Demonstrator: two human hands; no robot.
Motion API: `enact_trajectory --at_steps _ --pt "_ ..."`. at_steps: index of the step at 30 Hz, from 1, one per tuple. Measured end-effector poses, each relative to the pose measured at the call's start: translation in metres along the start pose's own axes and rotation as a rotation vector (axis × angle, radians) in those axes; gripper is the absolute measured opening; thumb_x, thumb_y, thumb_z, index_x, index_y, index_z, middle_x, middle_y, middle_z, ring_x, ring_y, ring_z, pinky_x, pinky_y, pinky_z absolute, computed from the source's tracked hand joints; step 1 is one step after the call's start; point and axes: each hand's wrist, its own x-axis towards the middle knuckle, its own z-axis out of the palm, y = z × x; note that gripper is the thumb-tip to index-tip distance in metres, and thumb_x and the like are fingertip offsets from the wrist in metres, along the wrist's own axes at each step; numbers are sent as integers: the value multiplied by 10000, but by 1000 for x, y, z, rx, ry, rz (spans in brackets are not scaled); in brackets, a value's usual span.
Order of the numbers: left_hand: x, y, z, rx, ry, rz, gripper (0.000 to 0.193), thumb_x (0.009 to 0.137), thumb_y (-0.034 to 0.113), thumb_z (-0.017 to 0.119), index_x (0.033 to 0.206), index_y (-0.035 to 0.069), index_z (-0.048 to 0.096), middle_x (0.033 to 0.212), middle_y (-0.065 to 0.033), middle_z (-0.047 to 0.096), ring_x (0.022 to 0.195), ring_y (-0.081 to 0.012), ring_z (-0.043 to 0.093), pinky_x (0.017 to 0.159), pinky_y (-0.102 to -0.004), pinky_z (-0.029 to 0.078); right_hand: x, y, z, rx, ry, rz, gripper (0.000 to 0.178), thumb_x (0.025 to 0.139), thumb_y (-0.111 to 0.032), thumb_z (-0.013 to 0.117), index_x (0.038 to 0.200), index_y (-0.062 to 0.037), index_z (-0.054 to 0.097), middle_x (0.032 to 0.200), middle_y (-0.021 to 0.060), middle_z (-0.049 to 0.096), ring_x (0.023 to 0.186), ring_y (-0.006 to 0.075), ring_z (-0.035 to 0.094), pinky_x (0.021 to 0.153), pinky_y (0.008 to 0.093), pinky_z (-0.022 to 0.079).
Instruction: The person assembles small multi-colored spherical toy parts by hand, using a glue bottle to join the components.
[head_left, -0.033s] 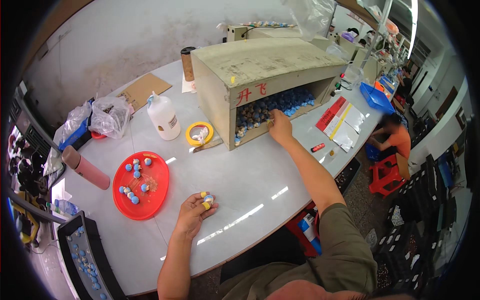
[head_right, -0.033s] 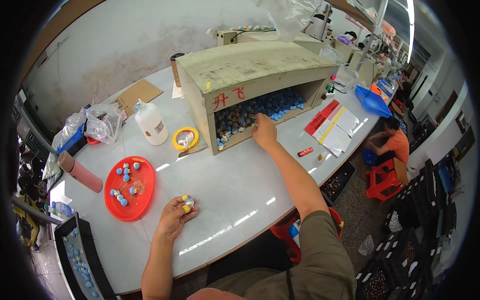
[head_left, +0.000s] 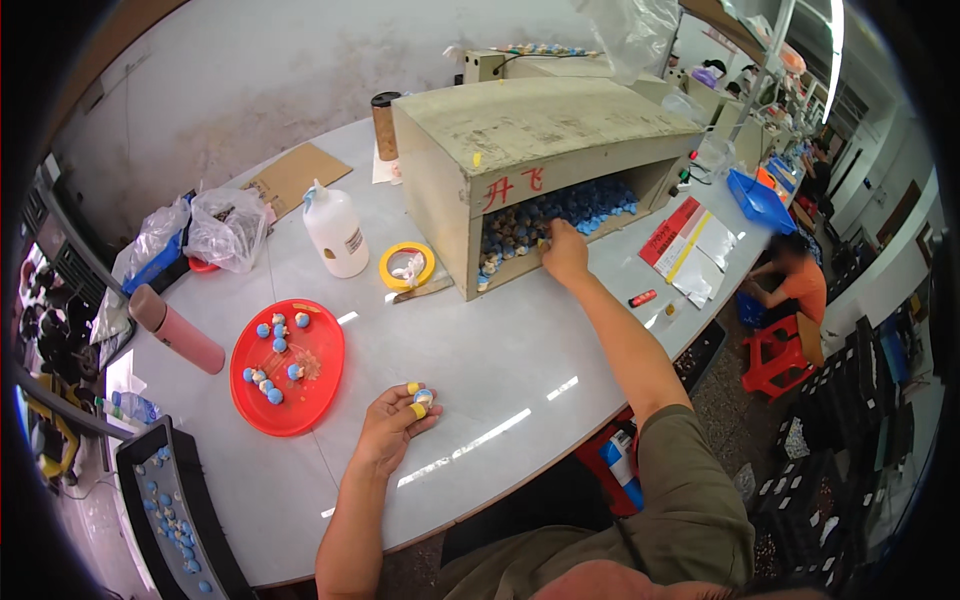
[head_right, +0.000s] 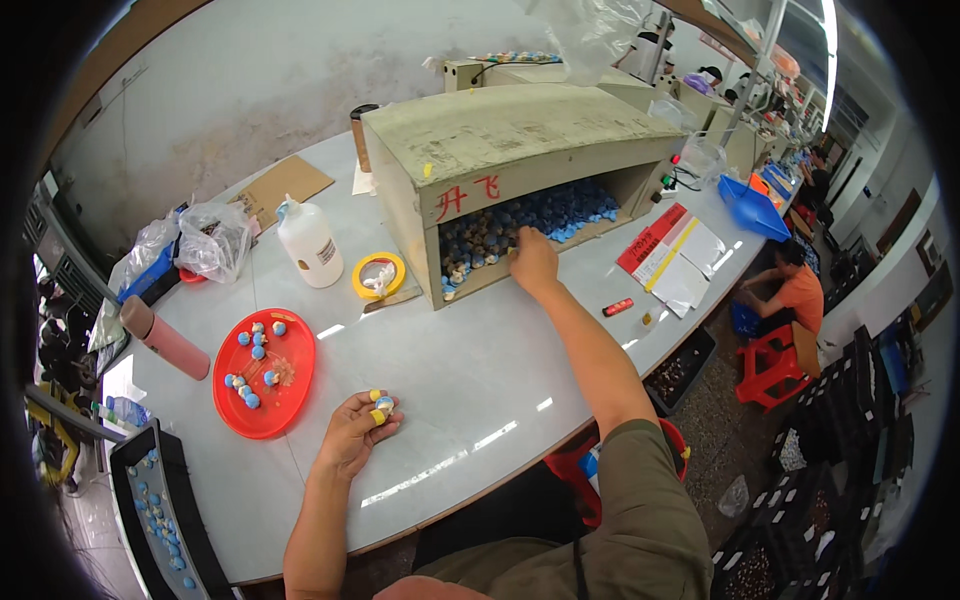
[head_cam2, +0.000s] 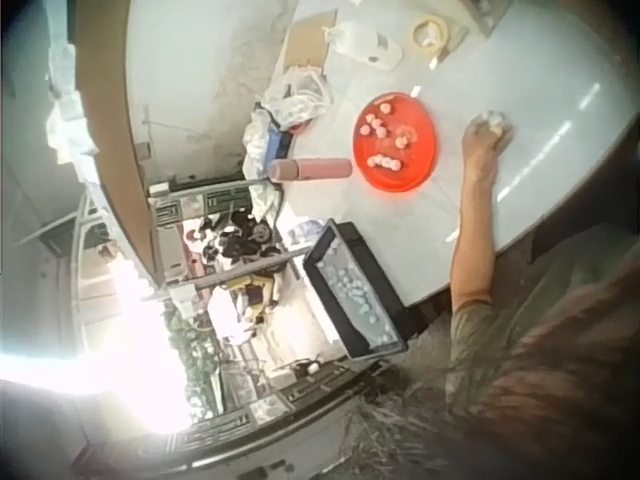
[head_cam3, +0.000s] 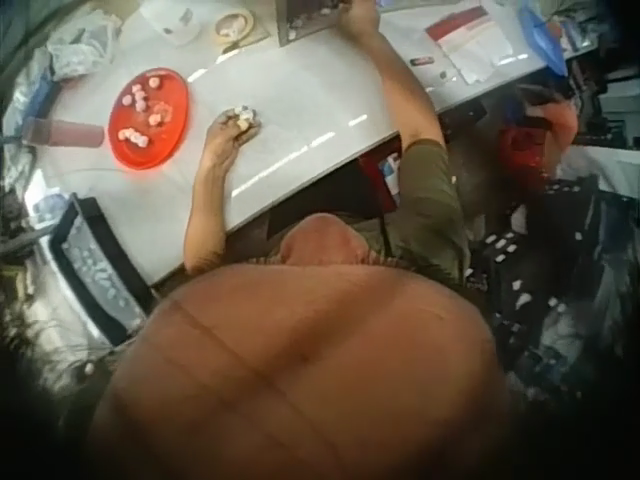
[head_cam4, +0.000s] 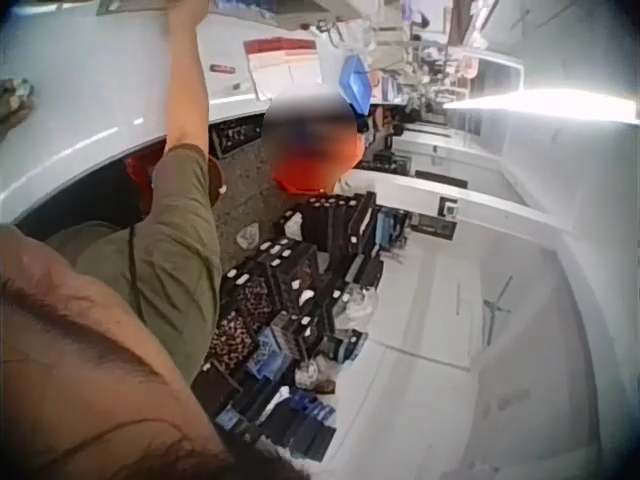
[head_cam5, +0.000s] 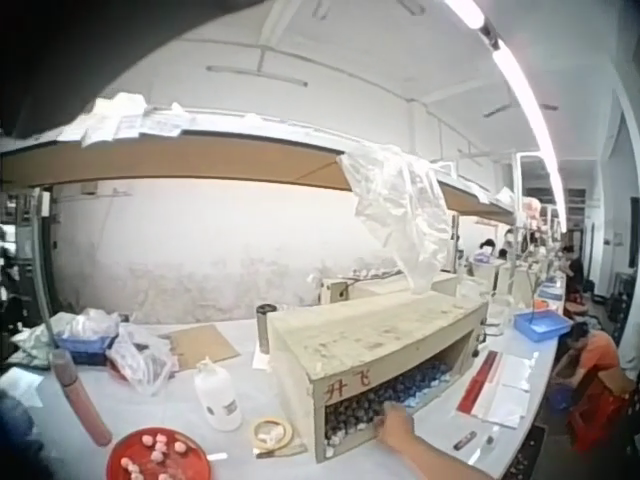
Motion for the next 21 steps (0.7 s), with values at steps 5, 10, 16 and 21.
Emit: enact_trajectory --at_steps 5,10,16,21 --pt "2 -7 -5 -7 13 -6 286 880 10 608 1147 -2 503 1135 -145 617 969 -228 652 848 -311 552 -2 0 21 -99 44 149 245 750 -36 618 992 5 614 928 163 645 823 350 616 739 430 506" --pt "3 -9 -7 -53 99 78 275 896 27 602 1152 21 502 1159 -135 614 978 -213 650 844 -301 551 -61 -61 -8 1298 -391 503 253 897 -45 602 1144 11 605 915 25 623 770 114 585 688 246 487" --pt "9 -9 0 -101 76 133 346 891 67 645 1193 47 475 1150 -105 623 1005 -212 640 845 -297 519 -126 -165 -28 1460 -871 486 282 873 -59 659 1144 3 612 1006 49 644 858 115 596 742 239 479" --pt "9 -16 -8 -140 44 165 346 890 88 662 1178 43 476 1084 -93 634 996 -209 641 835 -294 518 -151 -191 -4 1319 -864 360 285 873 -51 662 1145 17 607 1008 40 628 898 98 564 839 246 475"
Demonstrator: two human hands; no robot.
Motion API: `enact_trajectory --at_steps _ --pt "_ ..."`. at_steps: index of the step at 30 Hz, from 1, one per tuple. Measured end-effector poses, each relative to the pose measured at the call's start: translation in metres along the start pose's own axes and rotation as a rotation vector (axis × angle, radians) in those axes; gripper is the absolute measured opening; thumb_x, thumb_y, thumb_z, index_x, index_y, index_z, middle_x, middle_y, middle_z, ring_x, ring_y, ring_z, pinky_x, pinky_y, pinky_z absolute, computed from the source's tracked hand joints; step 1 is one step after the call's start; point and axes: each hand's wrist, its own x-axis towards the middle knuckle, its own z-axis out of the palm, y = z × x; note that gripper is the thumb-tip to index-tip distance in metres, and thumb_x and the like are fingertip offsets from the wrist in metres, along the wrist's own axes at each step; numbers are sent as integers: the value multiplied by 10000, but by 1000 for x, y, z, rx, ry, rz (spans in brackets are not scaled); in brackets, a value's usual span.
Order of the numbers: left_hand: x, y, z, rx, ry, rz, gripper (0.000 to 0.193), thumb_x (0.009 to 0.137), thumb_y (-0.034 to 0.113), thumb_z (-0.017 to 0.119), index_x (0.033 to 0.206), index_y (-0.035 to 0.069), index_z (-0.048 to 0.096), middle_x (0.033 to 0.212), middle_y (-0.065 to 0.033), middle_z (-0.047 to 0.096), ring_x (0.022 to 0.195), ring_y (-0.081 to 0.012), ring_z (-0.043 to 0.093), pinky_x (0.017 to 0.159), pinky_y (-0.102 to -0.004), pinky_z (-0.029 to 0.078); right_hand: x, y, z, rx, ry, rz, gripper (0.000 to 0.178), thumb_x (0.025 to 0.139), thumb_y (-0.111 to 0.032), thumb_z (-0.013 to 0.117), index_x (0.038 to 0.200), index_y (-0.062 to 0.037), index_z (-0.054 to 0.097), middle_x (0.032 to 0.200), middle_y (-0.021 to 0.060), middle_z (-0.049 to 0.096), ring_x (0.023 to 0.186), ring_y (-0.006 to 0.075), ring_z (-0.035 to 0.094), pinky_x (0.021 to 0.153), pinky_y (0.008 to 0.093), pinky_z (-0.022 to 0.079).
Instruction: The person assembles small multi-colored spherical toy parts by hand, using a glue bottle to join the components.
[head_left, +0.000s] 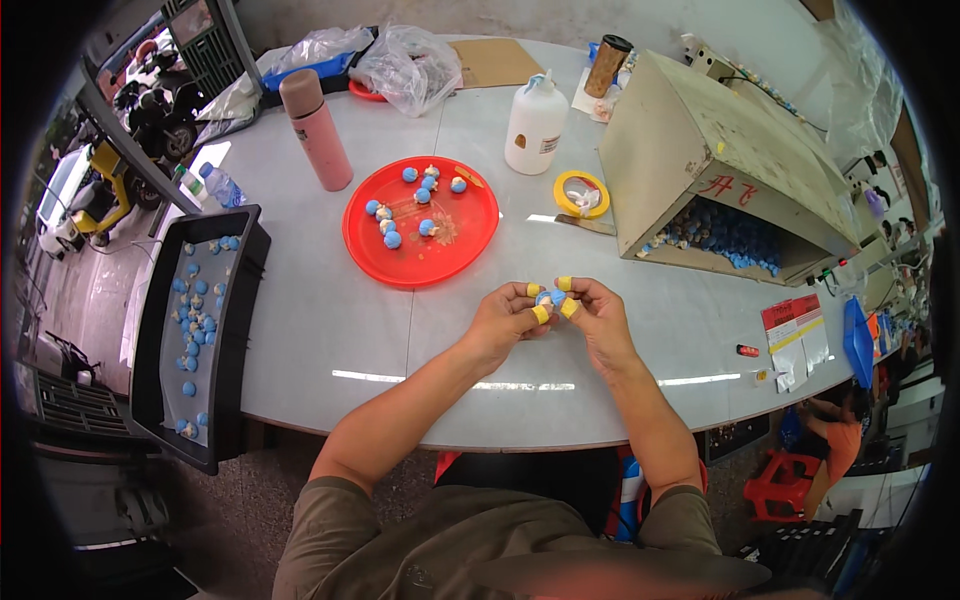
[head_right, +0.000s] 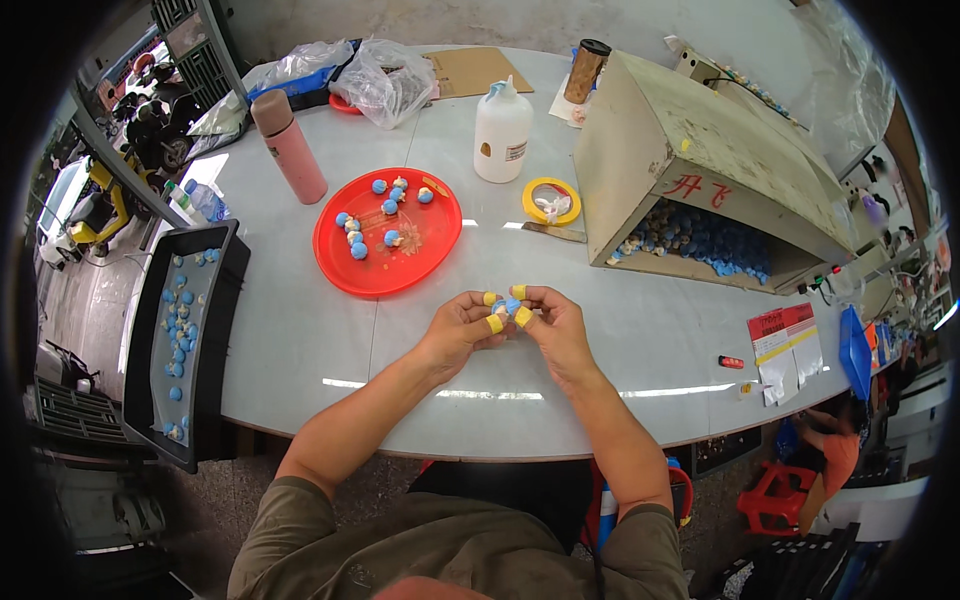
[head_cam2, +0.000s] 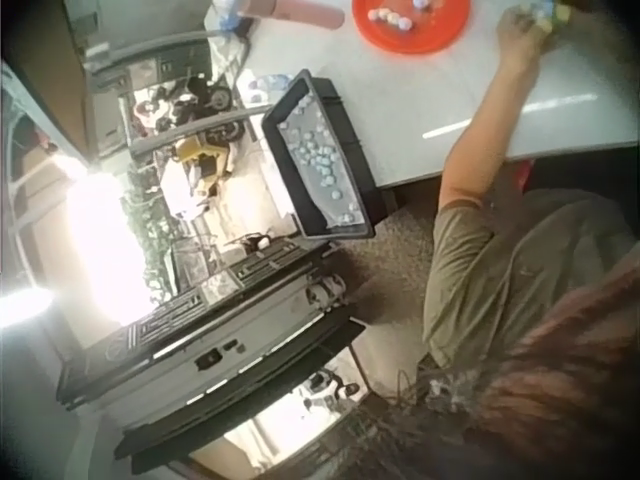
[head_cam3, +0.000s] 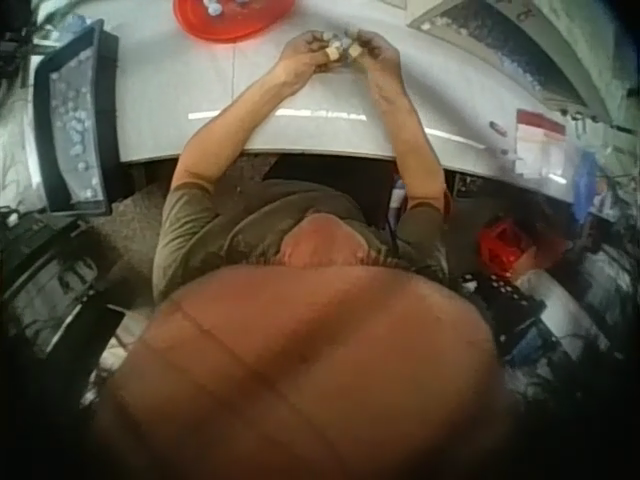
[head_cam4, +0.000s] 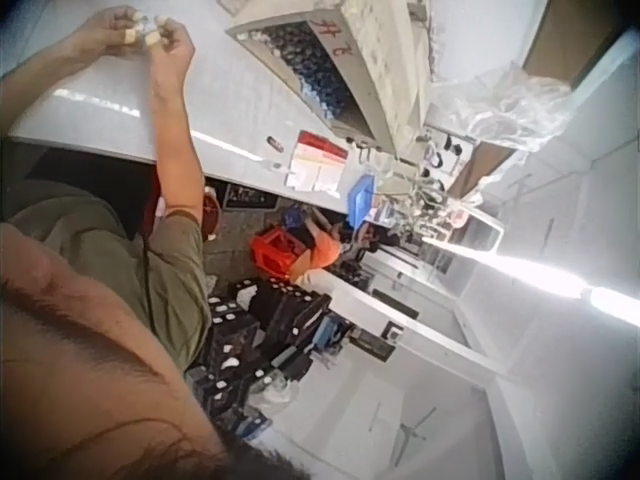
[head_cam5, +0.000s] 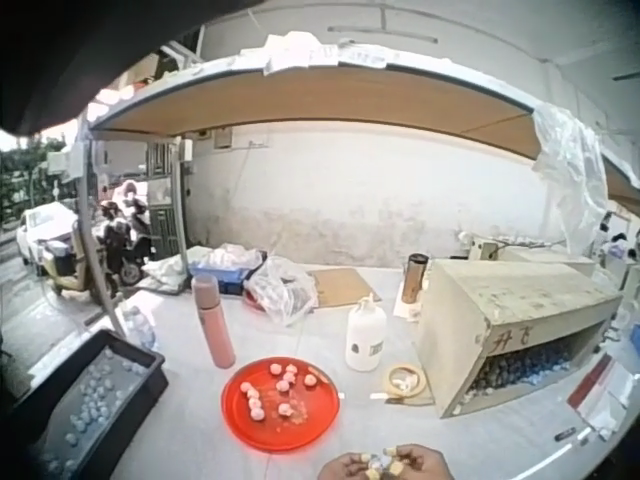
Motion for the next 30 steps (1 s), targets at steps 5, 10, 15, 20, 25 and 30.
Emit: enact_trajectory --at_steps 5,10,15,20,25,30 --pt "1 -3 -4 4 6 0 332 890 87 664 1160 31 480 1078 -92 642 982 -191 642 825 -288 525 0 10 -1 -143 -11 -28 259 882 -34 642 1128 24 590 942 32 593 845 87 555 803 233 492" --pt "4 -4 -5 20 -21 -20 324 890 97 669 1152 30 491 1088 -95 648 976 -170 641 814 -275 530 0 11 -1 -151 -5 -27 234 880 -40 649 1099 20 591 926 26 588 821 83 556 783 229 491" --pt "2 1 1 40 -8 -30 322 891 96 668 1155 31 495 1088 -96 649 976 -169 642 819 -275 531 1 11 -11 -293 -31 -66 232 868 -51 667 1078 16 594 944 26 600 820 73 555 738 219 475" --pt "0 2 1 60 -14 -37 326 893 98 665 1158 20 492 1089 -100 648 976 -172 643 830 -279 531 3 9 -10 -470 -14 -228 261 802 -59 705 1042 -31 606 960 28 633 873 130 596 761 267 452" --pt "0 1 0 81 -15 -26 306 907 99 646 1156 10 493 1088 -104 643 991 -177 640 860 -290 530 -2 4 -5 -639 36 -312 273 763 -38 687 1024 -37 607 975 41 643 909 151 610 789 296 441" --pt "1 2 2 -31 -24 -89 275 938 93 593 1179 11 488 1127 -117 621 1007 -187 641 875 -290 535 -1 4 -9 -661 59 -367 252 768 -49 675 1013 -34 617 978 47 657 906 149 610 804 306 438"
